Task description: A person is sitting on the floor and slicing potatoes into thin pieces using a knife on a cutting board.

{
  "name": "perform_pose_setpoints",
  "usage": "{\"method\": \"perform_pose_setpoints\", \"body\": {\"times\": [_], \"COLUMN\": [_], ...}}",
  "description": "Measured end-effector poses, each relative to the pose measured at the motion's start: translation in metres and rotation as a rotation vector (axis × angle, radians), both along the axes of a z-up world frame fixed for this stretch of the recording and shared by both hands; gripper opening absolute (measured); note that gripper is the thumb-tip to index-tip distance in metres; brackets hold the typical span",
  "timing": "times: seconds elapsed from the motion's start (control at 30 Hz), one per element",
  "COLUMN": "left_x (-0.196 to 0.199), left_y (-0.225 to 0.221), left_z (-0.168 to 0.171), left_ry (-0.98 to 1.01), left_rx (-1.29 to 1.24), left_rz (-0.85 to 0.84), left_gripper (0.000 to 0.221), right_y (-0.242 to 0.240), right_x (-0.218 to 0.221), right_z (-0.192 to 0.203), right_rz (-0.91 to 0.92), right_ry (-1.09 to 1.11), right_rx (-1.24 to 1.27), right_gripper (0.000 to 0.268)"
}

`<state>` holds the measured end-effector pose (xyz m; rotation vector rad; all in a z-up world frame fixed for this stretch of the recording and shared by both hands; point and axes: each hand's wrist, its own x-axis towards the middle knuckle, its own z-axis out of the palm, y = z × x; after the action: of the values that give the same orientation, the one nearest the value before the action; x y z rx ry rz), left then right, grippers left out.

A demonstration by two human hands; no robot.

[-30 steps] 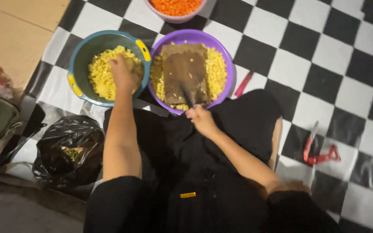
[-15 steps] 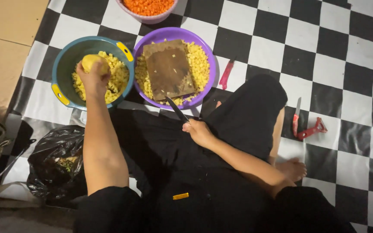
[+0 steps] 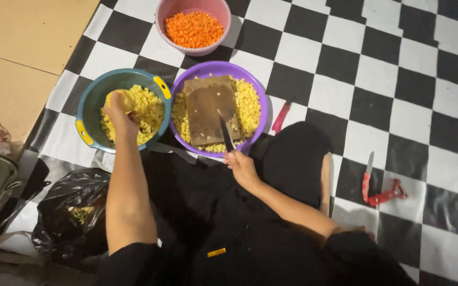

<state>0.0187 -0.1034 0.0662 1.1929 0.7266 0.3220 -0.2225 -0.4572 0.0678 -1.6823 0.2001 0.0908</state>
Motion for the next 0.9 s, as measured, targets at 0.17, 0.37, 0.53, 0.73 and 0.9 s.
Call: {"method": "perform_pose_setpoints", "body": {"times": [0.17, 0.37, 0.53, 0.73, 0.9], "left_x": [-0.020, -0.044, -0.051, -0.051, -0.061], "left_y": [-0.030, -0.140, -0.194, -0.203, -0.216], "left_z": [0.046, 0.064, 0.028, 0.000, 0.024], "left_ry": [-0.112, -0.100, -0.003, 0.113, 0.096], "left_rx": [-0.129, 0.154, 0.246, 0.417, 0.604], "left_rz": [-0.200, -0.351, -0.394, -0.562, -0.609], "left_gripper": [0.053, 0.068, 0.065, 0.082, 0.085], "right_y": [-0.040, -0.052, -0.041, -0.051, -0.068], "right_x": [0.068, 0.117, 0.133, 0.166, 0.164], "right_z": [0.027, 0.073, 0.030, -0.004, 0.019], "right_rz": [0.113, 0.083, 0.288, 0.406, 0.469], "right_ry": [0.079, 0.114, 0.239, 0.219, 0.106], "right_rx": [-0.322, -0.603, -0.637, -0.634, -0.616], "right_gripper": [0.032, 0.049, 0.048, 0.047, 0.052]}}
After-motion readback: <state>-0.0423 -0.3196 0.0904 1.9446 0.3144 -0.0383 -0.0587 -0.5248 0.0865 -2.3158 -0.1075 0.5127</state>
